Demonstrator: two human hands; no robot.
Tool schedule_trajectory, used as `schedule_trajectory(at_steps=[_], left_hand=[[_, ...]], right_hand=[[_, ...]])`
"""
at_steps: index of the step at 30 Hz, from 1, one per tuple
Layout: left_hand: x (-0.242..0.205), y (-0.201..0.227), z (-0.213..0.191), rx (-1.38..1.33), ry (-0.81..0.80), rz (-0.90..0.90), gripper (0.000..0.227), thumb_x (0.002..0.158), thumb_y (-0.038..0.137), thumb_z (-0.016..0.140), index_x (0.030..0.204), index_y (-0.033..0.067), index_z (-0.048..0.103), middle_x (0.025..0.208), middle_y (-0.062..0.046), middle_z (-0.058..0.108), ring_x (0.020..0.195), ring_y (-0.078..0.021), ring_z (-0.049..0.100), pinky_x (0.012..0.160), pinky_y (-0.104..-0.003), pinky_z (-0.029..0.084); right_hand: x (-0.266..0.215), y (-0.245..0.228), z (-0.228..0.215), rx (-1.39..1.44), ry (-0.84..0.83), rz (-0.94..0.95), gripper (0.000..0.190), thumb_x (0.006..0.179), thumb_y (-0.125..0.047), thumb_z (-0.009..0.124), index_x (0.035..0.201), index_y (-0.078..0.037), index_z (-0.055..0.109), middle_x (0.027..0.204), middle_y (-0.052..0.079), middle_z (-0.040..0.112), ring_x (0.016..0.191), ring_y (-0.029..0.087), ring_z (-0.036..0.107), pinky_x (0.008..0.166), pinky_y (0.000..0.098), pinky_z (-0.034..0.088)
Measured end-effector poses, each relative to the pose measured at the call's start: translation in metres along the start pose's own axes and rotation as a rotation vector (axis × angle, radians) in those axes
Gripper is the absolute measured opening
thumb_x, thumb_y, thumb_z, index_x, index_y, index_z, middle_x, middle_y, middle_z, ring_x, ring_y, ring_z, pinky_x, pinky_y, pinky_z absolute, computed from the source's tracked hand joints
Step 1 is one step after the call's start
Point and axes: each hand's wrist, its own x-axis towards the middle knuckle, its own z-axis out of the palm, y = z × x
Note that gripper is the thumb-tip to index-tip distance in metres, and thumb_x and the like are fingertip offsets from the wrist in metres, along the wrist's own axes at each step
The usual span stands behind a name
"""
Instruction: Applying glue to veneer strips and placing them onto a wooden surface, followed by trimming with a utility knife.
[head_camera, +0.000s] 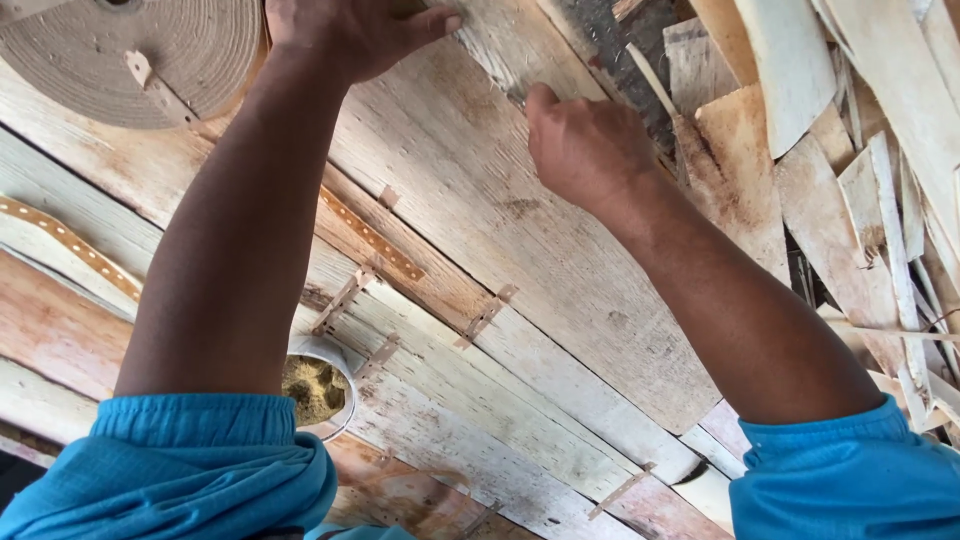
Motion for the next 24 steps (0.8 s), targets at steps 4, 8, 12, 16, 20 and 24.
schedule_trajectory(at_steps=[4,8,12,16,20,24], left_hand=[[-0.008,0.007,-0.014,0.031,-0.049,0.039,0.073,0.098,0.098,0.037,0.121,0.0411,0.076,0.123,-0.013,0.069,0.118,-0.0427,0.060,0.087,-0.062,0.048],[0.000,0.004,-0.008,0.021,-0.011,0.020,0.076,0.096,0.101,0.040,0.117,0.0386,0.078,0.124,-0.017,0.067,0.116,-0.0437,0.061,0.084,-0.059,0.050],[0.004,-0.004,0.003,0.024,0.027,0.008,0.081,0.091,0.107,0.043,0.110,0.0368,0.079,0.110,-0.014,0.072,0.108,-0.0393,0.064,0.080,-0.054,0.049],[-0.009,0.013,-0.022,0.063,-0.103,0.006,0.081,0.088,0.103,0.029,0.132,0.0478,0.069,0.136,-0.016,0.064,0.130,-0.0447,0.052,0.100,-0.062,0.037],[0.016,-0.009,0.013,-0.083,0.067,-0.001,0.113,0.088,0.103,0.057,0.144,0.0054,0.058,0.136,-0.033,0.056,0.126,-0.0502,0.050,0.097,-0.057,0.040],[0.003,-0.003,0.007,-0.101,0.085,0.019,0.114,0.087,0.102,0.055,0.150,0.0070,0.048,0.146,-0.032,0.047,0.133,-0.0515,0.041,0.105,-0.060,0.029]], right_hand=[[-0.008,0.000,0.003,-0.043,0.002,0.025,0.012,0.111,-0.018,0.053,0.101,-0.011,0.055,0.052,-0.002,0.057,0.038,0.017,0.056,0.034,0.0352,0.049],[-0.008,0.004,0.002,-0.031,-0.027,0.022,0.012,0.111,-0.019,0.051,0.102,-0.011,0.055,0.052,-0.003,0.054,0.037,0.015,0.051,0.033,0.0330,0.045],[-0.020,0.004,-0.006,0.066,-0.082,0.047,0.009,0.110,-0.014,0.050,0.104,-0.009,0.054,0.052,-0.002,0.053,0.037,0.016,0.050,0.034,0.0348,0.042],[-0.033,0.004,-0.009,0.090,-0.197,0.129,0.012,0.111,-0.015,0.045,0.104,-0.008,0.052,0.054,0.003,0.063,0.042,0.023,0.062,0.038,0.0415,0.046],[-0.037,0.009,-0.007,0.111,-0.191,0.112,0.018,0.113,-0.020,0.046,0.116,-0.007,0.057,0.054,-0.002,0.055,0.036,0.014,0.050,0.030,0.0322,0.045],[-0.043,0.009,-0.002,0.037,-0.190,0.123,0.022,0.111,-0.025,0.046,0.121,-0.008,0.056,0.054,0.001,0.064,0.042,0.022,0.062,0.040,0.0424,0.052]])
